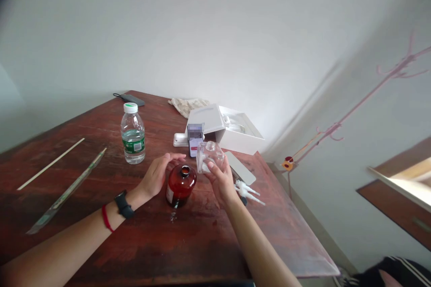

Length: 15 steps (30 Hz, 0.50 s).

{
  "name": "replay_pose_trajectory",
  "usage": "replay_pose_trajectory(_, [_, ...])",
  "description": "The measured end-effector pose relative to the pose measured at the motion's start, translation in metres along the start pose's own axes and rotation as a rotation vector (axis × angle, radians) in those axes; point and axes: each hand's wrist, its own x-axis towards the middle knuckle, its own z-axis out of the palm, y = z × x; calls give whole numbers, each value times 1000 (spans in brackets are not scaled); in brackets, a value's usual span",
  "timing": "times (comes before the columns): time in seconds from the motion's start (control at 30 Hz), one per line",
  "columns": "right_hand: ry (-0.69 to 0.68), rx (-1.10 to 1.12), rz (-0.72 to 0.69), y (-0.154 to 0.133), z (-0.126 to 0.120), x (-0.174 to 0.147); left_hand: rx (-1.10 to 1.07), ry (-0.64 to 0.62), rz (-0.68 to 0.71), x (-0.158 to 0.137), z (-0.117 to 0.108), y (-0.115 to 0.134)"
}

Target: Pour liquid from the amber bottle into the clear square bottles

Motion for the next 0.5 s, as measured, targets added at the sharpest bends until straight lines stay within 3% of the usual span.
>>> replay_pose_trajectory(0.13, [5,-49,-15,6,-5,-1,-107,-45,-99,1,0,-9])
replay_pose_trajectory(0.37, [29,27,45,12,-5,-13,-491,-176,-259,1,3,-6])
replay_pose_trajectory(0.5, [24,58,44,10,-5,-11,-530,-180,-304,0,1,-5])
